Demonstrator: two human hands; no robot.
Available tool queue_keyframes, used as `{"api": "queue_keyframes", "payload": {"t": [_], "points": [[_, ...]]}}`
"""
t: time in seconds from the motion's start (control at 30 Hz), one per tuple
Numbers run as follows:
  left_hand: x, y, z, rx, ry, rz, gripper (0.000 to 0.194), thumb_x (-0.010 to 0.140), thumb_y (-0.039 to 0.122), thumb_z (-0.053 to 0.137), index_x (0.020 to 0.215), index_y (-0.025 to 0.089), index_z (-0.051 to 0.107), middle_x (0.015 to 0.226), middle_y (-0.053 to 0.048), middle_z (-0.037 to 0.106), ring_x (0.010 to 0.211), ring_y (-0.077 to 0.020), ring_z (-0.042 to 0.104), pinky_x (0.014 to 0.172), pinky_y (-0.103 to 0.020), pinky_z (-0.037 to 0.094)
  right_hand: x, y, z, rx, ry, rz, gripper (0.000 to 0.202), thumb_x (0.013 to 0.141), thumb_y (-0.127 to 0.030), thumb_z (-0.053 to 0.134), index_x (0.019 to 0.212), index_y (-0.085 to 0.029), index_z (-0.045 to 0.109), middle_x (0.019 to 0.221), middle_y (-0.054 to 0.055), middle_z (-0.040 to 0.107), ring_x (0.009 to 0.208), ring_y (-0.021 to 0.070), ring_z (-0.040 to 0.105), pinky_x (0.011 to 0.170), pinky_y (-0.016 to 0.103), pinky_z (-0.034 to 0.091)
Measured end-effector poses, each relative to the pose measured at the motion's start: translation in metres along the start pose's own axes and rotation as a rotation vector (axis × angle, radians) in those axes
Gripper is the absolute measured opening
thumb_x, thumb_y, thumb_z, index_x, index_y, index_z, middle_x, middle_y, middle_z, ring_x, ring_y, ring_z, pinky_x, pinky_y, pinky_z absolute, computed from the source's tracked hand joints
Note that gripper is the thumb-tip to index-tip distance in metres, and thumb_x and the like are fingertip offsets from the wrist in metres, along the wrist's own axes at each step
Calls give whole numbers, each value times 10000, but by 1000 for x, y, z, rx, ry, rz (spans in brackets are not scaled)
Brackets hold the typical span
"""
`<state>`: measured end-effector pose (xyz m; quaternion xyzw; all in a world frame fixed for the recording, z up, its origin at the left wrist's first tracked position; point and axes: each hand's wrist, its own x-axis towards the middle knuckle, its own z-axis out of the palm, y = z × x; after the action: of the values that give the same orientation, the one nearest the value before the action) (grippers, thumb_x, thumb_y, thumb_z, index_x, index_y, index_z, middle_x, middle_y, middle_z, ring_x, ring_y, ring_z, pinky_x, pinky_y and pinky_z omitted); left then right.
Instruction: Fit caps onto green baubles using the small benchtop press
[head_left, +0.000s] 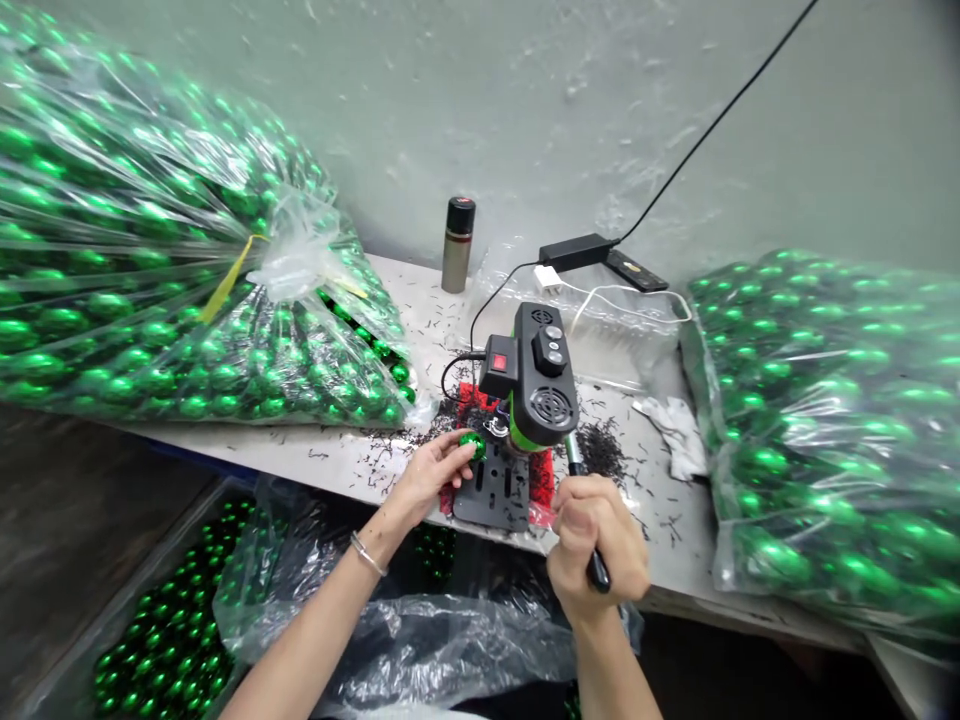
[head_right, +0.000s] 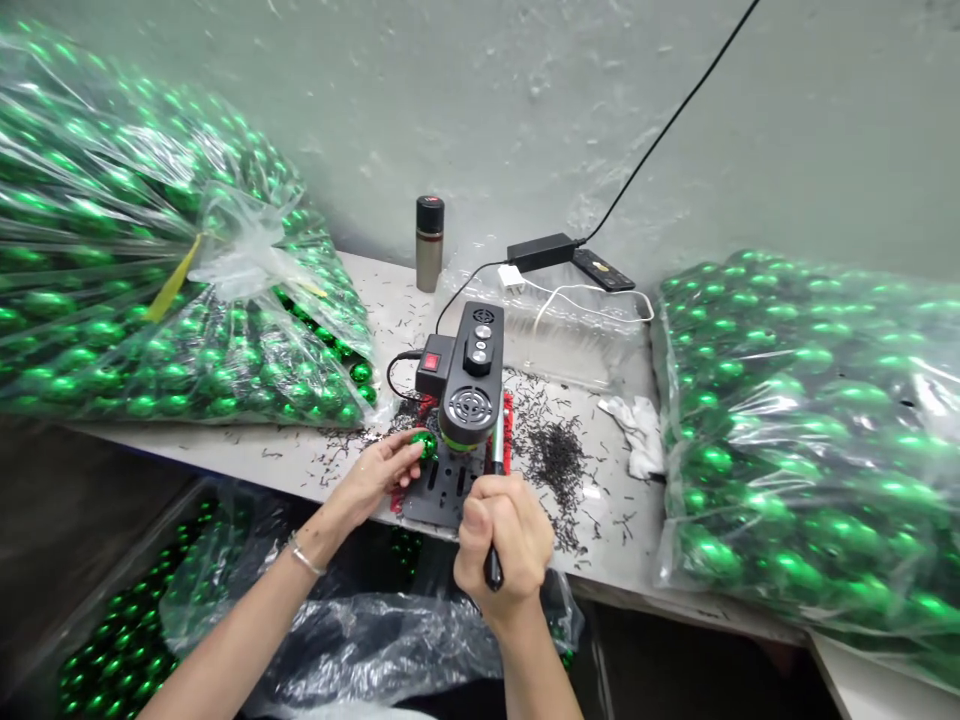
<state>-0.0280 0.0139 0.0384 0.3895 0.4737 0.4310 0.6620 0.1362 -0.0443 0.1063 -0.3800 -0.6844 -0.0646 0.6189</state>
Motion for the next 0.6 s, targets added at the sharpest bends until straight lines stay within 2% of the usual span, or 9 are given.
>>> {"api": "queue_keyframes", "payload": {"t": [0.17,0.27,0.4,0.6], "points": [[1,-10,13,268,-40,43,608,786,452,695,1282,113,606,529,54,587,419,-92,450,432,-204,342,-3,2,-3,-1,-42,-1,226,907,-62,482,715,-182,478,675,0,536,637,101,503,571,253,380],[-5,-10,16,478,-24,160,503,819,411,672,1255,162,643,538,47,609,484,-132,533,505,-235,419,-6,3,-3,7,-45,3,215,912,-72,486,726,-180,481,681,2,533,643,100,499,574,250,380],[-10,-12,22,721,54,362,411,815,320,699,1196,169,679,715,-3,707,620,-164,621,686,-288,516,-7,3,-4,18,-61,7,205,919,-90,492,732,-177,486,690,5,536,646,99,491,578,253,376],[-9,-18,24,802,56,478,339,838,325,708,1153,200,690,965,-43,751,633,-148,637,695,-283,555,-17,9,-3,16,-65,-16,220,948,-139,446,737,-175,496,708,17,550,641,106,477,589,270,376]]}}
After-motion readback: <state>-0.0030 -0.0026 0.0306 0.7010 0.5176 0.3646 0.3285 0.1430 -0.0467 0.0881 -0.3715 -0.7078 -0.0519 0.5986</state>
